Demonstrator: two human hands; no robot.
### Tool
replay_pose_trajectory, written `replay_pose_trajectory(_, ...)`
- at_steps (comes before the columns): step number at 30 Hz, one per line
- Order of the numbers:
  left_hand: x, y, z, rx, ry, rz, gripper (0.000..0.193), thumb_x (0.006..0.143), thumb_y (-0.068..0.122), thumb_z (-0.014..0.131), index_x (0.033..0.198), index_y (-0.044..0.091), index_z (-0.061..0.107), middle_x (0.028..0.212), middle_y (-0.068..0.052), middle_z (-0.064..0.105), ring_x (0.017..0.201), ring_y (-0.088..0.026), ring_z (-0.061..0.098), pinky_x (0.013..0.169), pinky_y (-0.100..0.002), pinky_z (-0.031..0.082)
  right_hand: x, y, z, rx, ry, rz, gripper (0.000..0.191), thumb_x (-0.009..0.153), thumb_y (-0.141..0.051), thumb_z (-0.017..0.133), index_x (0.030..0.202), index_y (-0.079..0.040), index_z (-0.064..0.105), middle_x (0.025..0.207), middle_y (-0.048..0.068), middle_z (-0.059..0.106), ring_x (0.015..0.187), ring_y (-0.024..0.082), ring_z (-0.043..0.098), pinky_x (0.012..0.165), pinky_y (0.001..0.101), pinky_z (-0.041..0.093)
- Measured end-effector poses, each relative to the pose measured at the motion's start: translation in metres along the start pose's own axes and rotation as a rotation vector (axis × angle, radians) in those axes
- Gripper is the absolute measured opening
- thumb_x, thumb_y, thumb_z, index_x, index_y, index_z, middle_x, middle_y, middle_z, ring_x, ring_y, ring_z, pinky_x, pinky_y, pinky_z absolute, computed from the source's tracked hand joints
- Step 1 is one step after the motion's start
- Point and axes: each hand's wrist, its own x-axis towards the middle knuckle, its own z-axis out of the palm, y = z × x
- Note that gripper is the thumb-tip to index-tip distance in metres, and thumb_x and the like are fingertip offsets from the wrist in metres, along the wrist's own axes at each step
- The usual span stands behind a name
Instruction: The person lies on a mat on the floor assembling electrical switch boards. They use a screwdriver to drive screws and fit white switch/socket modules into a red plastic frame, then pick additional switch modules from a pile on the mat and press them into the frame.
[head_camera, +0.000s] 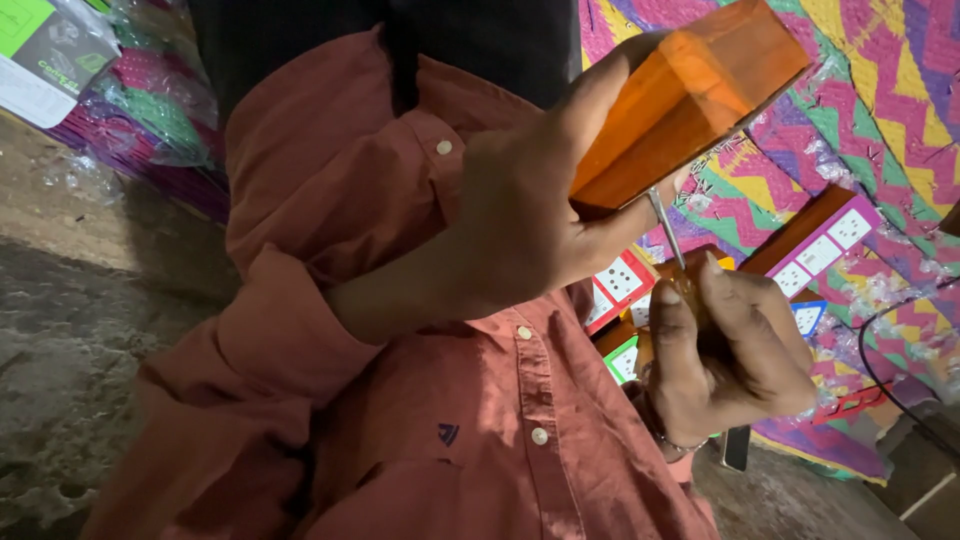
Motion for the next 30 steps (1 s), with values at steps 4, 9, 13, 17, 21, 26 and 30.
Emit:
replay_pose_trajectory(4,-0.007,-0.004,-0.001,0.09,-0.018,0.019,0.08,0.097,0.015,0.084,0.154,0.002,0.029,0.136,-0.014,0.063,0.107,-0.023,0.076,0.088,-0.03,0.062,0.003,-0.013,-0.002,-0.028,0.018,0.161,0.022,0.086,0.014,0.074,0.107,0.011,0.068,0.092,0.019,0.069,0.075,0.016,0.063,0.07,0.0248,0.049)
replay_pose_trajectory(9,-0.015,-0.008,-0.007,0.131,-0.076,0.064,0.087,0.1,0.015,0.083,0.157,0.004,0.019,0.158,-0.01,0.042,0.125,-0.024,0.069,0.099,-0.029,0.06,0.002,-0.025,-0.004,0.19,-0.031,0.363,0.017,0.097,0.008,0.072,0.113,0.007,0.066,0.101,0.014,0.073,0.083,0.014,0.07,0.077,0.0238,0.057)
replay_pose_trajectory(13,-0.014,-0.011,-0.021,0.145,-0.088,0.078,0.09,0.099,0.012,0.08,0.16,0.005,0.015,0.162,-0.008,0.038,0.13,-0.022,0.067,0.103,-0.028,0.06,0.013,-0.037,-0.001,0.093,-0.187,0.335,0.031,0.096,0.0,0.069,0.127,0.006,0.069,0.085,0.006,0.07,0.075,0.008,0.063,0.072,0.0204,0.05)
replay_pose_trajectory(17,-0.051,-0.071,0.017,0.16,-0.088,0.081,0.089,0.096,0.009,0.078,0.158,0.004,0.015,0.16,-0.009,0.037,0.127,-0.024,0.066,0.101,-0.029,0.058,-0.007,0.034,0.016,-0.138,-0.214,0.269,0.028,0.099,0.002,0.074,0.126,0.006,0.071,0.078,0.009,0.07,0.064,0.008,0.057,0.065,0.0202,0.045)
replay_pose_trajectory(21,-0.043,-0.05,0.02,0.157,-0.078,0.052,0.084,0.097,0.006,0.072,0.159,0.008,0.015,0.159,-0.005,0.038,0.128,-0.02,0.065,0.103,-0.024,0.057,0.005,0.022,0.002,-0.139,-0.223,0.281,0.027,0.098,0.0,0.076,0.124,0.005,0.07,0.086,0.013,0.073,0.07,0.008,0.063,0.07,0.02,0.049)
replay_pose_trajectory(26,-0.031,-0.041,0.028,0.166,-0.068,0.03,0.086,0.097,0.01,0.08,0.16,0.006,0.022,0.152,-0.01,0.05,0.124,-0.023,0.07,0.101,-0.028,0.061,0.011,0.021,-0.002,-0.227,-0.228,0.143,0.026,0.102,0.003,0.076,0.126,0.007,0.07,0.097,0.018,0.076,0.081,0.012,0.07,0.081,0.0225,0.054)
replay_pose_trajectory(30,-0.039,-0.043,0.028,0.147,-0.079,-0.009,0.088,0.094,0.011,0.082,0.158,0.006,0.023,0.148,-0.014,0.052,0.119,-0.026,0.071,0.097,-0.03,0.061,-0.002,0.03,0.001,-0.248,-0.251,0.087,0.029,0.103,0.003,0.075,0.13,0.006,0.069,0.092,0.018,0.075,0.077,0.012,0.069,0.077,0.0216,0.053)
